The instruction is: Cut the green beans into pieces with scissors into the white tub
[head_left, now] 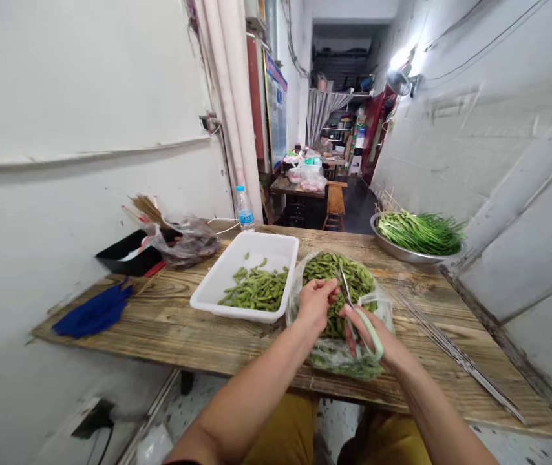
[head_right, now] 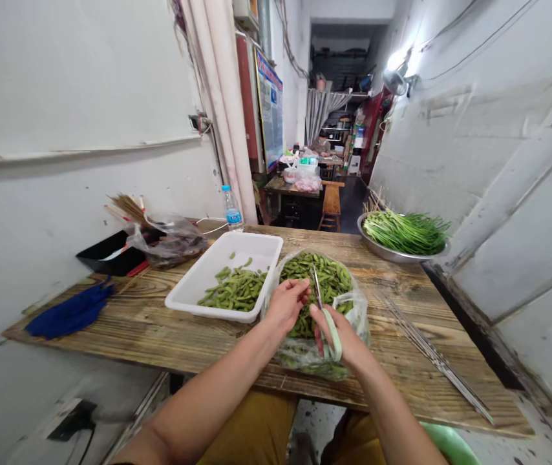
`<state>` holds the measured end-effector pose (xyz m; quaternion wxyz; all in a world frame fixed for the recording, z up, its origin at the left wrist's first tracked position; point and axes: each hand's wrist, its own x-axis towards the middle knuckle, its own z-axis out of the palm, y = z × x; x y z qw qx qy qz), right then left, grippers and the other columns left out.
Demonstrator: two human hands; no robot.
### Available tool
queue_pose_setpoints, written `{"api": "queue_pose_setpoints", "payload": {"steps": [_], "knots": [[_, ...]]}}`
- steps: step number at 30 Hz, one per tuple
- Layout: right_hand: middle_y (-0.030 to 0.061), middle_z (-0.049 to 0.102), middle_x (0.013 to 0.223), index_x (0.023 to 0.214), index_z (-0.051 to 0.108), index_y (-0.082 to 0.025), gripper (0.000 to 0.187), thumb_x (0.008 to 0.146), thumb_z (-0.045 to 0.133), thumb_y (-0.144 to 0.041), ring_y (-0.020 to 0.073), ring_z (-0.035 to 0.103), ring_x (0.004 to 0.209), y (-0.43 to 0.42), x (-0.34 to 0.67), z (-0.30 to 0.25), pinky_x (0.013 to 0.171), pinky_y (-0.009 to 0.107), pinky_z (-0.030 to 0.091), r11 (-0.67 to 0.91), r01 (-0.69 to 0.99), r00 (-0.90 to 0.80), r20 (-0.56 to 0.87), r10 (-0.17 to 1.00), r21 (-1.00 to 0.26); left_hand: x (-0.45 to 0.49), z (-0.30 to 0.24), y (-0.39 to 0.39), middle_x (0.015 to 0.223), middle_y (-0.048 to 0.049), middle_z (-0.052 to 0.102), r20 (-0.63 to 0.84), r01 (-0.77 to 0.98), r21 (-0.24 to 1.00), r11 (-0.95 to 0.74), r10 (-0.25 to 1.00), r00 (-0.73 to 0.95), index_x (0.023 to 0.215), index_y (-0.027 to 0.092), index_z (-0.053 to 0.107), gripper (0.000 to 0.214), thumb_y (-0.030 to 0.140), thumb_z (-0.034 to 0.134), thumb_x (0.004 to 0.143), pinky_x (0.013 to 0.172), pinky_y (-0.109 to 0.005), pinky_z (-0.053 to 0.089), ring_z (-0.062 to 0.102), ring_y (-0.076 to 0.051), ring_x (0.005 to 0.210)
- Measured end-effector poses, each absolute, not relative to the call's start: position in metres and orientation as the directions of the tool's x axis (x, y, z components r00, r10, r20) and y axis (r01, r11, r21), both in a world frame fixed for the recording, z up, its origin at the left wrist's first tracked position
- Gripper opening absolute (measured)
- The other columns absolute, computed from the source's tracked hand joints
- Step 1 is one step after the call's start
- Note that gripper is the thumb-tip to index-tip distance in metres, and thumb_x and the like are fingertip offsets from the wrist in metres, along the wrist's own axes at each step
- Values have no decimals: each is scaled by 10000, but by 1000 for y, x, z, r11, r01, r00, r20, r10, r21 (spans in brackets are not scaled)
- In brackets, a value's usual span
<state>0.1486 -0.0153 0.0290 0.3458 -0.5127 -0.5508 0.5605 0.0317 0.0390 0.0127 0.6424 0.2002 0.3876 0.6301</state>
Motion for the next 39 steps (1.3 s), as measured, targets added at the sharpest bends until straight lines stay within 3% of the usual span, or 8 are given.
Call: {"api": "queue_pose_setpoints", "payload": {"steps": [7, 11, 17, 22, 30, 32, 35, 39], "knots": [[-82, 450, 442, 785, 517, -192, 455, 735, 560, -641, 73, 369, 282, -9, 160, 21, 263, 191, 320, -343, 114, -320, -361, 876, -932, 19, 1, 44, 555, 19, 566, -211, -432, 887, 164, 976, -62, 645, 155, 509, 276, 257, 758, 584, 501, -195, 369, 541, -87, 519], [-59, 480, 497, 834, 560, -181, 426, 781, 546, -603, 70, 394, 324, -2, 184, 21, 303, 191, 345, -423, 21, -432, -390, 813, -906, -28, 6, 53, 641, -6, 612, 164, 93, 985, -148, 965, -202, 726, 162, 586, 93, 219, 645, 684, 618, -250, 442, 571, -129, 618], [0, 573, 630, 909, 565, -195, 416, 859, 432, -586, 132, 552, 522, 11, 203, 18, 512, 276, 475, -525, -246, -556, -325, 765, -815, -101, 28, 60, 1148, -117, 606, 451, 878, 477, -35, 868, -210, 1073, 201, 639, 324, 166, 567, 760, 912, -403, 366, 521, -262, 1070], [-19, 553, 572, 861, 561, -197, 384, 865, 442, -562, 124, 525, 452, 14, 196, 8, 465, 267, 453, -552, -226, -513, -384, 768, -803, -54, 26, 84, 1015, -81, 647, 387, 917, 188, -353, 885, 261, 936, 223, 684, 238, 223, 452, 882, 958, -420, 259, 508, -221, 1034], [-32, 547, 543, 861, 541, -204, 369, 835, 492, -569, 126, 517, 432, 9, 190, 4, 424, 264, 458, -479, -183, -415, -375, 829, -858, -17, 21, 115, 965, -162, 620, 277, 965, 78, -249, 936, 219, 707, 138, 676, 261, 89, 444, 817, 915, -490, 246, 442, -307, 1069], [-37, 542, 533, 861, 529, -206, 364, 833, 493, -567, 121, 507, 414, 6, 187, 9, 411, 256, 450, -454, -143, -385, -374, 844, -879, -17, 25, 112, 945, -156, 630, 305, 946, 157, -284, 925, 227, 708, 147, 670, 243, 154, 463, 834, 901, -474, 283, 468, -306, 1052], [-50, 526, 508, 861, 512, -207, 369, 821, 505, -573, 105, 479, 373, 1, 181, 16, 357, 218, 395, -376, -14, -311, -354, 882, -926, -10, 29, 101, 824, -89, 659, 277, 763, 526, -376, 924, 264, 794, 177, 650, 226, 278, 461, 864, 793, -361, 396, 581, -225, 861], [-70, 479, 476, 740, 456, -208, 404, 788, 531, -602, 84, 443, 341, -3, 176, 22, 321, 191, 347, -210, 158, -262, -246, 933, -965, 2, 22, 83, 617, -5, 617, 37, 293, 949, -115, 965, 259, 861, 161, 597, 209, 308, 448, 865, 513, -221, 385, 534, -102, 482]]}}
